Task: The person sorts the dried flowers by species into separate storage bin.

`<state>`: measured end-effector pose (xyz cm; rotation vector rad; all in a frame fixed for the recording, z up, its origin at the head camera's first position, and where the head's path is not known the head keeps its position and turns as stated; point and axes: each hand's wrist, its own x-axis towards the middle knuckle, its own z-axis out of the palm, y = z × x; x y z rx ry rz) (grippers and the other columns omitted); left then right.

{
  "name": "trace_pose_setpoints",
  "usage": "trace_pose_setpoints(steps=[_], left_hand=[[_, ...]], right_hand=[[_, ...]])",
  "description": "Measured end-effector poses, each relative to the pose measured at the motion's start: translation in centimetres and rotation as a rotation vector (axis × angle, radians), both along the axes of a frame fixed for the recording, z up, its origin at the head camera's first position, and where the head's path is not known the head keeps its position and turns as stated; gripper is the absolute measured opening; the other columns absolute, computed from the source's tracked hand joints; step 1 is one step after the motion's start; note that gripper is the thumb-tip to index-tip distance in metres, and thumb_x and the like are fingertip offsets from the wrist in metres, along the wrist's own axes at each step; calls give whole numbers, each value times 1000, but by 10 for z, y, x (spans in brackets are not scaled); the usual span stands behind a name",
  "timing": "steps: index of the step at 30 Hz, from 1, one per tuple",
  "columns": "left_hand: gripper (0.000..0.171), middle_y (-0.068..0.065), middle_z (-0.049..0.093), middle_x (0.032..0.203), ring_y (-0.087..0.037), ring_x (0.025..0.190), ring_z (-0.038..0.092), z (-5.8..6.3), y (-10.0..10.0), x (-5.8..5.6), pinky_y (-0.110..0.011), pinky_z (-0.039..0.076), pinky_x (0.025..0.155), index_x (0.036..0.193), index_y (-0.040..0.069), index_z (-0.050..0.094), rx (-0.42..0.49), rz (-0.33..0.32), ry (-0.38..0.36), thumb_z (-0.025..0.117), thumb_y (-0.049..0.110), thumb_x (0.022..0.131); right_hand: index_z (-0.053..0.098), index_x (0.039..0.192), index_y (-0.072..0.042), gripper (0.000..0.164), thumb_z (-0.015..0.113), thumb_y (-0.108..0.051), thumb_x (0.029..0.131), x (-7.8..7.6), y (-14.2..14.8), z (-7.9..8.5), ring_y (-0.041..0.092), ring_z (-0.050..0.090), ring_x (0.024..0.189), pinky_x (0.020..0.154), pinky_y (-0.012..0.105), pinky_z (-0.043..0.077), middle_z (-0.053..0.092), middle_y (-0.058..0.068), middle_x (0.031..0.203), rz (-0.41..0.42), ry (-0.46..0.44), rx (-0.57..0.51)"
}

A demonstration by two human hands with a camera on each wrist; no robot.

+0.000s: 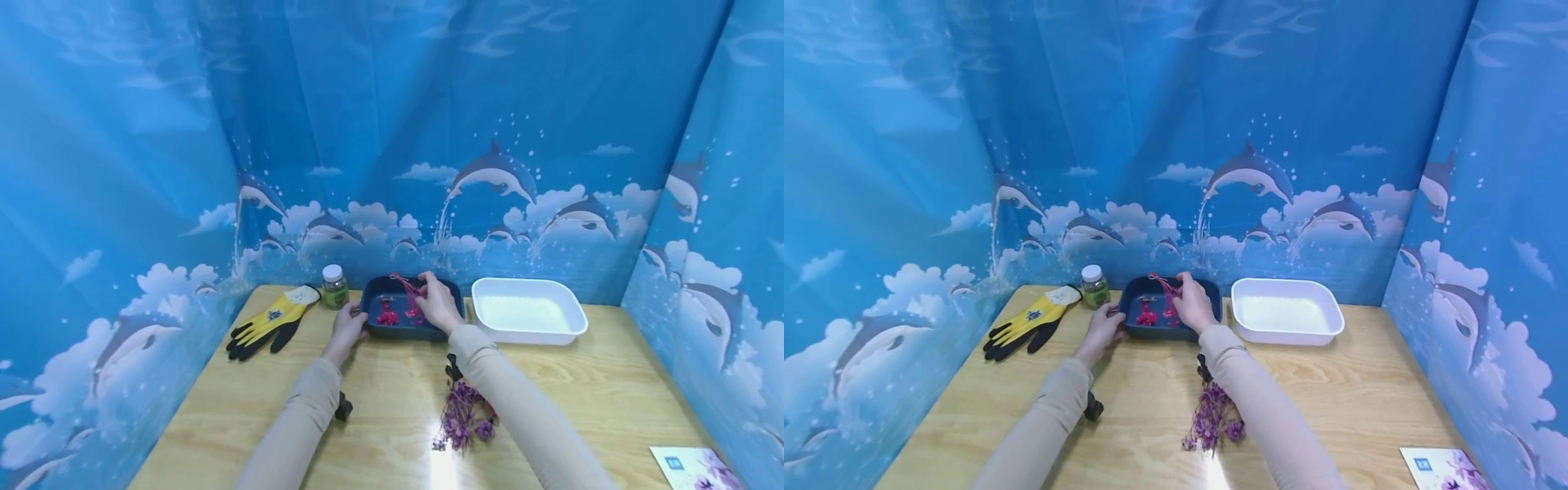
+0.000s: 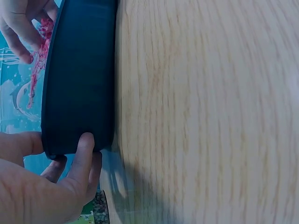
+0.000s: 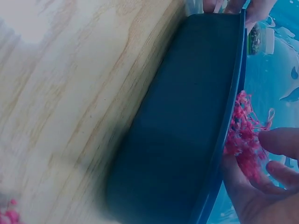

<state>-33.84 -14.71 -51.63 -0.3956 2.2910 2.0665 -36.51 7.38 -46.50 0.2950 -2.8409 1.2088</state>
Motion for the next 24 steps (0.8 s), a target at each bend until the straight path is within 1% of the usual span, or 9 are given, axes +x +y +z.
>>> trace_pose_setpoints(steps=[2,5,8,10,13,15,20,22,24], left_hand=[[48,-30,57,145,-39,126,63,-3,2,1,-36,64,85,152,-4,47,5,-2,-1,52,6,105],[49,-30,56,146,-40,127,62,-5,3,2,-36,64,83,152,-4,46,12,3,3,53,6,104],[50,-30,56,146,-41,127,62,-3,4,1,-37,65,83,152,-4,46,12,4,11,52,7,104],[50,-30,56,147,-41,127,63,-1,5,1,-38,65,84,152,-3,47,14,4,5,52,7,103],[50,-30,56,146,-41,125,64,0,4,2,-37,65,82,152,-3,47,13,3,-3,52,6,104],[49,-30,57,145,-40,121,65,0,4,2,-37,65,80,152,-3,47,13,5,-3,52,6,104],[49,-31,57,144,-36,113,67,-1,1,1,-34,64,75,152,-4,46,23,6,10,52,5,104],[49,-31,57,144,-36,115,66,-1,1,0,-33,64,76,153,-4,46,23,1,12,52,6,105],[49,-31,56,146,-39,119,65,0,2,0,-33,63,77,153,-4,45,24,-2,16,51,6,106]], right_hand=[[47,151,-6,50,62,-10,104,2,3,-2,38,67,119,101,55,56,67,21,132,0,-28,8],[47,151,-6,47,58,-16,106,3,9,-1,37,66,121,102,55,56,64,22,139,-3,-71,54],[50,148,-5,44,56,-21,107,3,16,4,36,66,119,99,55,55,65,21,137,-10,-93,92],[52,147,-5,43,56,-23,108,4,21,8,36,65,118,98,54,55,65,20,134,-12,-106,96],[52,146,-4,43,57,-23,108,6,29,14,38,64,120,99,54,55,65,22,132,-8,-108,69],[52,146,-5,43,58,-24,108,9,35,19,38,64,121,99,54,55,65,22,132,-7,-119,40],[49,148,-7,45,58,-25,108,21,52,33,38,65,119,99,54,56,65,23,132,15,-135,-5],[47,150,-6,47,57,-25,108,27,60,36,38,65,118,97,52,57,65,24,133,29,-144,-3],[44,151,-6,49,56,-26,109,34,68,37,38,66,114,92,51,58,64,24,134,43,-168,-9]])
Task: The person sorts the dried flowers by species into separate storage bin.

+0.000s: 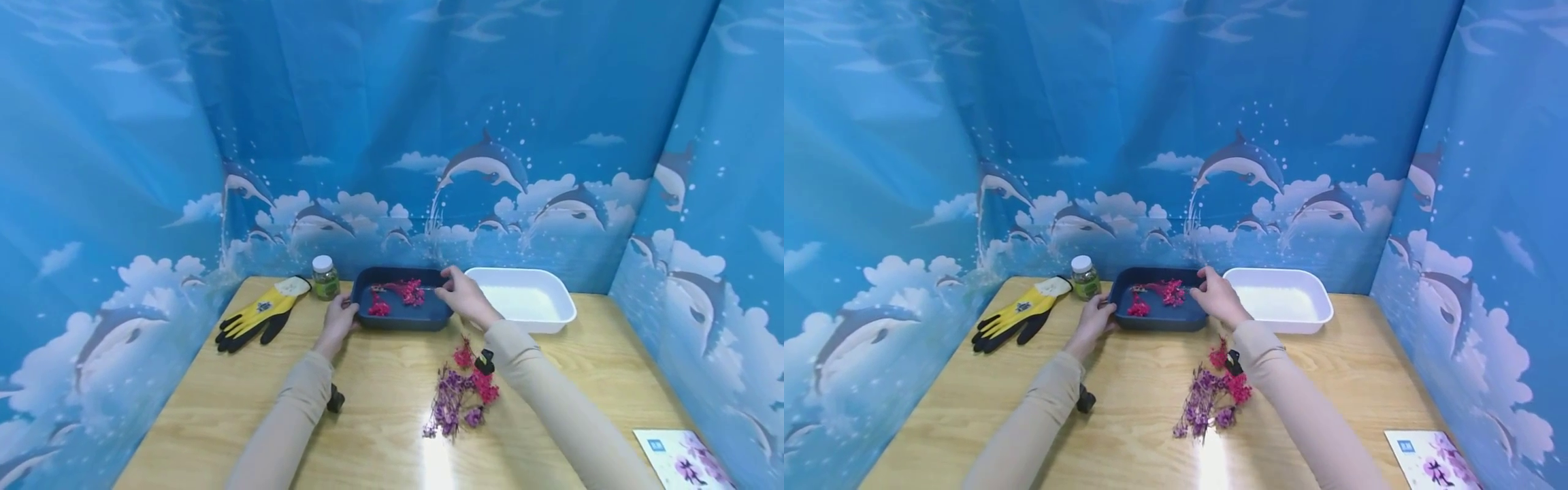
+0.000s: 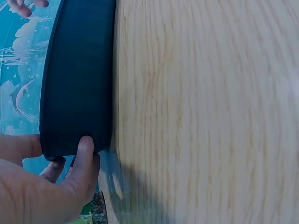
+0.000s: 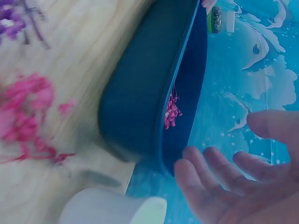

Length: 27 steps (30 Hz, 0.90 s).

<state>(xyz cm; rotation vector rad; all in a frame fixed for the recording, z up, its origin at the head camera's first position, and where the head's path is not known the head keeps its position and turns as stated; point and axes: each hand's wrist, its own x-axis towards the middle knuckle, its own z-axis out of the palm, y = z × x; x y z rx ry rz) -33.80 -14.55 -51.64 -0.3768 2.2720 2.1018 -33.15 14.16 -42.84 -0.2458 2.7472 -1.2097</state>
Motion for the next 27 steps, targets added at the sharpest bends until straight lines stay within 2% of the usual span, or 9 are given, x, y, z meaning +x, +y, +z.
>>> trace_pose_setpoints(steps=[3,6,12,14,17,19,21,24,27], left_hand=[[49,-31,55,147,-43,125,63,2,0,0,-32,63,78,154,-5,45,-2,4,4,50,7,106],[49,-32,54,148,-44,127,62,3,1,2,-32,63,78,154,-6,44,6,6,1,50,6,106],[48,-33,56,147,-39,118,64,1,3,2,-26,59,70,152,-6,45,-26,7,15,49,7,107],[48,-33,56,146,-38,116,64,1,3,2,-26,58,70,152,-6,45,-34,9,18,49,7,107],[48,-32,55,148,-39,119,64,0,2,2,-28,59,73,153,-5,44,-30,5,11,49,8,107],[48,-32,54,149,-41,123,63,0,2,2,-30,60,76,154,-5,44,-24,1,4,49,8,108],[48,-32,54,150,-43,126,62,0,2,2,-32,61,79,154,-5,43,-19,-2,1,49,8,108],[48,-31,53,151,-44,128,61,0,2,2,-33,62,80,154,-5,43,-17,-2,3,48,8,108],[47,-31,53,151,-44,129,60,0,3,2,-33,61,80,153,-5,43,-18,-5,7,48,8,108]], right_hand=[[44,151,-4,49,57,-25,109,7,11,-4,39,67,111,87,48,58,64,26,133,21,-19,9],[48,147,-2,47,59,-25,107,15,19,-10,39,67,112,88,49,59,66,26,130,34,-17,46],[51,141,6,49,64,-22,103,29,30,-25,34,66,106,87,47,58,67,25,120,48,-20,118],[49,142,9,55,65,-24,101,35,32,-28,37,66,109,90,50,58,66,28,123,52,-35,139],[38,152,11,72,68,-29,100,45,33,-33,46,60,129,108,58,53,58,35,143,57,-83,176],[23,161,9,88,71,-29,98,52,33,-36,52,47,144,121,62,42,44,37,157,63,-108,164],[7,166,6,102,75,-25,96,59,33,-38,53,35,152,127,62,32,31,36,165,78,-117,142],[-12,167,-1,118,79,-17,92,67,33,-40,54,40,148,129,61,30,23,37,168,109,-114,111],[-18,166,-5,124,80,-16,91,74,34,-41,56,45,144,126,61,34,22,39,167,128,-131,127]])
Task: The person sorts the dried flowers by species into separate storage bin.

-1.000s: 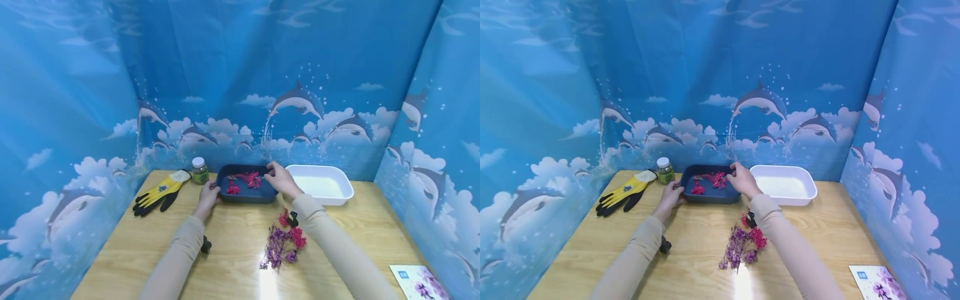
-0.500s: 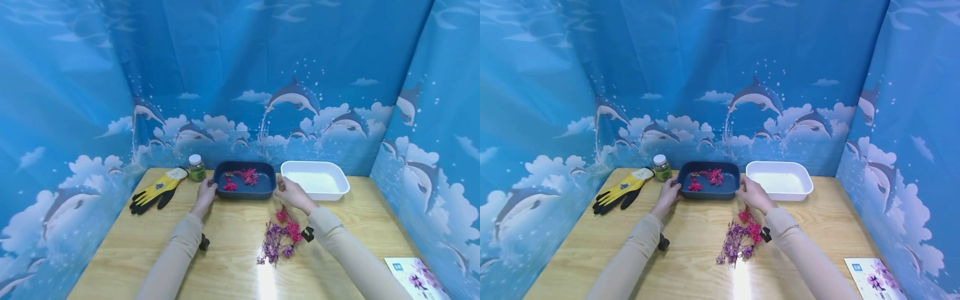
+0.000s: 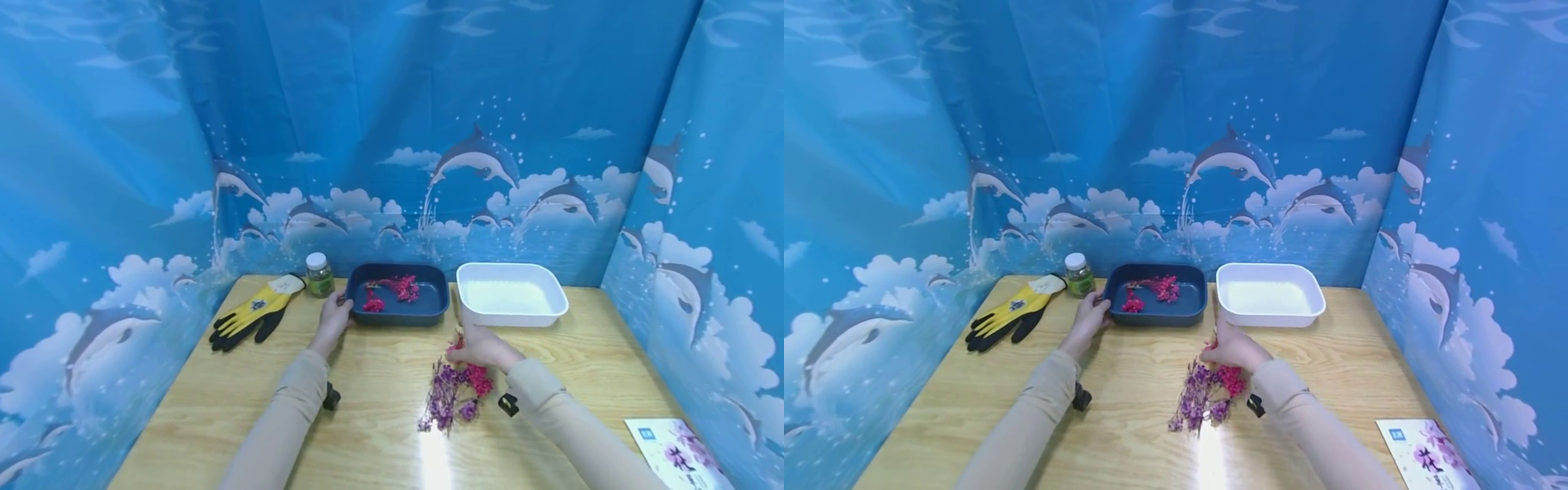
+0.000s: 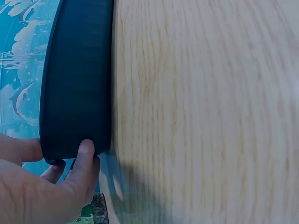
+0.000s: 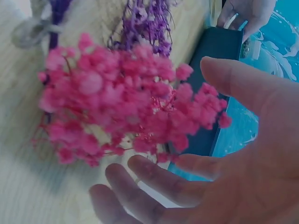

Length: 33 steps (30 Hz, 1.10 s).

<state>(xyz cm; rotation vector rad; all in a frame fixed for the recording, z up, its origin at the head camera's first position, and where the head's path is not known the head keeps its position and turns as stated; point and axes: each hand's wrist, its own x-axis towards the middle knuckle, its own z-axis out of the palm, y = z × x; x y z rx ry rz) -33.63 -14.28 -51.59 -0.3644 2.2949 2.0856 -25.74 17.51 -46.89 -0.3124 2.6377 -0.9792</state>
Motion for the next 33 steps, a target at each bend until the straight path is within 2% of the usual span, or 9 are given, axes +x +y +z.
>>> trace_pose_setpoints(steps=[3,8,12,16,18,21,23,25,33], left_hand=[[48,-31,53,151,-43,131,60,1,0,0,-34,62,83,153,-5,44,-2,-1,0,49,9,108],[47,-30,53,151,-42,133,58,0,-1,-1,-37,61,88,154,-4,43,-17,-2,-5,48,11,109],[47,-28,53,152,-40,132,58,0,0,-2,-39,60,91,154,-3,43,-18,-3,-7,47,11,110],[48,-27,52,153,-40,135,57,1,1,-2,-47,58,100,156,-2,41,-12,-12,-19,46,12,110],[48,-27,50,154,-40,136,56,1,0,-1,-50,57,104,157,-2,40,-11,-17,-27,46,13,111],[49,-27,50,155,-41,138,55,2,0,-1,-51,56,106,157,-1,40,-13,-19,-35,46,13,111],[48,-27,49,155,-40,138,55,3,-1,-1,-51,56,105,157,-1,40,-14,-20,-39,46,14,111],[49,-26,49,156,-40,138,55,3,-1,0,-50,56,105,157,-1,40,-14,-20,-42,46,14,111],[49,-25,49,156,-38,138,56,4,-1,0,-47,57,102,158,1,39,2,-26,-60,46,14,111]], right_hand=[[-17,166,-2,124,81,-16,91,6,0,-1,55,37,150,126,62,33,20,39,167,0,-29,35],[1,165,7,109,78,-12,90,11,1,-5,56,24,155,129,66,23,21,39,167,-27,-71,115],[15,164,8,94,73,-6,91,10,4,-9,55,28,154,128,67,25,30,37,165,-43,-63,127],[16,165,7,90,67,0,91,7,11,-10,54,32,154,127,66,29,29,33,167,-36,-36,97],[16,165,6,90,67,1,91,5,16,-9,51,41,149,121,63,40,30,34,167,-29,-14,70],[24,162,6,82,67,0,92,3,24,-4,40,68,108,86,50,62,48,37,153,-24,-11,6],[30,159,5,74,66,-1,95,2,28,0,25,63,78,62,36,56,56,36,138,-34,-41,-46],[36,154,5,65,65,-1,97,1,32,5,18,55,65,55,29,50,60,34,128,-48,-74,-86],[47,146,8,60,63,7,88,-2,40,25,27,63,91,70,32,56,62,30,120,-64,-58,-116]])
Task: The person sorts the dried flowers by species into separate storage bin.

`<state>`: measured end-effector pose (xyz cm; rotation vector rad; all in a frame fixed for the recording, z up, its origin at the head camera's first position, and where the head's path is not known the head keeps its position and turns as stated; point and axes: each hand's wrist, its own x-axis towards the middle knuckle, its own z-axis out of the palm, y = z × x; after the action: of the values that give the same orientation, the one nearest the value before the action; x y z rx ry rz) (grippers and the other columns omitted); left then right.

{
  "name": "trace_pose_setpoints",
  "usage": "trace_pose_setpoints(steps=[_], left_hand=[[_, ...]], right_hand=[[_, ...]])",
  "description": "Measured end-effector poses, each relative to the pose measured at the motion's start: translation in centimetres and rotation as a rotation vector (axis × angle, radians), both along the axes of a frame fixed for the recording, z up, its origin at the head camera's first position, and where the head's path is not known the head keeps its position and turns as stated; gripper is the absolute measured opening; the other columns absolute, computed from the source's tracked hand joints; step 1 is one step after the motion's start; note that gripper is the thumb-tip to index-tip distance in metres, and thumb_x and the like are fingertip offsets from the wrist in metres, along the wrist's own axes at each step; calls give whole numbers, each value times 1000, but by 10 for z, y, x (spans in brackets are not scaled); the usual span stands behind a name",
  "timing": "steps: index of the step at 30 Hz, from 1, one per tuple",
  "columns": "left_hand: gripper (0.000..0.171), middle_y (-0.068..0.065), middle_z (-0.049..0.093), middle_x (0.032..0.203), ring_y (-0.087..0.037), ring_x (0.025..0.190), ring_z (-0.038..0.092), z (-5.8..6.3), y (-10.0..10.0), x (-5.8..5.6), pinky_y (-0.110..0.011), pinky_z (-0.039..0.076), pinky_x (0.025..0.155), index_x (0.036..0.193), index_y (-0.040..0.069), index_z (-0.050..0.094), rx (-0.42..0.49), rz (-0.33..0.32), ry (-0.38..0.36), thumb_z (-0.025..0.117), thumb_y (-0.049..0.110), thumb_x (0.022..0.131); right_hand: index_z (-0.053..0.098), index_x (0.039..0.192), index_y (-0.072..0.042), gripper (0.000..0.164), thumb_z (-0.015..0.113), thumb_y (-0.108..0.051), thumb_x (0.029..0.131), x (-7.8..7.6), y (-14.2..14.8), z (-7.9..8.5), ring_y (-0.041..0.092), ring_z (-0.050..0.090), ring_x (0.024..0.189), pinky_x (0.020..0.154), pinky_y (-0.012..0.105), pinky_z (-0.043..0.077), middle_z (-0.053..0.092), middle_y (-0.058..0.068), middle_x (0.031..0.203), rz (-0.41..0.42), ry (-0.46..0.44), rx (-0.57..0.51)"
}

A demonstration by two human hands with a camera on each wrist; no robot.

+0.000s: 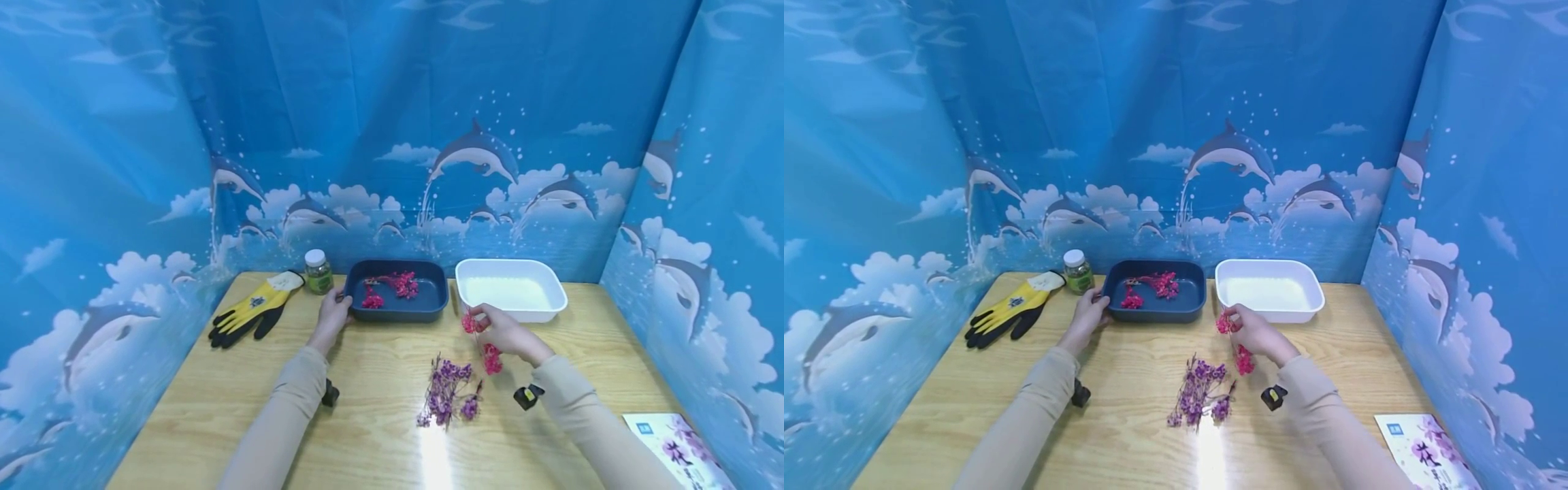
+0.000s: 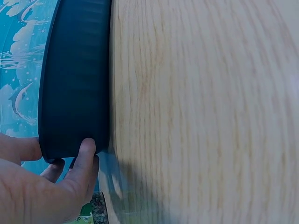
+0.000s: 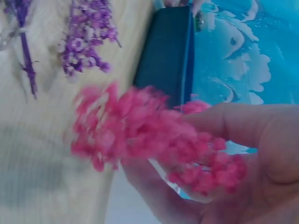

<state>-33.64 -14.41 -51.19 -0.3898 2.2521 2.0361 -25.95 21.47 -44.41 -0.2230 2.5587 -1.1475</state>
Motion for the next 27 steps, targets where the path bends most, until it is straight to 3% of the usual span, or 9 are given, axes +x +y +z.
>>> trace_pose_setpoints(steps=[6,13,18,21,27], left_hand=[[50,-26,49,156,-39,136,57,1,-2,-1,-43,59,98,158,0,39,2,11,7,46,13,111],[49,-27,48,157,-41,138,56,2,-4,-2,-49,57,104,159,0,38,2,7,9,45,14,112],[49,-27,48,157,-42,137,57,3,-3,-2,-50,57,105,158,0,38,16,9,9,45,13,112],[49,-27,48,156,-42,138,56,2,-3,-2,-50,57,106,158,-1,39,23,9,10,45,13,112],[50,-27,47,157,-42,139,56,-1,-1,0,-53,55,109,159,0,38,36,1,1,46,12,111]], right_hand=[[51,145,6,51,60,5,95,-12,-1,12,31,66,100,73,31,57,65,29,120,35,124,-21],[53,144,6,47,59,1,98,-30,-10,26,30,71,91,68,31,56,66,31,121,28,221,-61],[65,127,3,29,63,-1,98,-46,-25,35,35,73,100,83,38,61,72,26,117,10,318,-31],[68,125,-1,25,64,-5,101,-54,-37,41,38,71,108,91,45,61,72,22,120,6,324,-11],[66,132,-5,29,62,-7,103,-63,-58,49,37,68,114,92,48,60,69,20,127,18,304,-6]])
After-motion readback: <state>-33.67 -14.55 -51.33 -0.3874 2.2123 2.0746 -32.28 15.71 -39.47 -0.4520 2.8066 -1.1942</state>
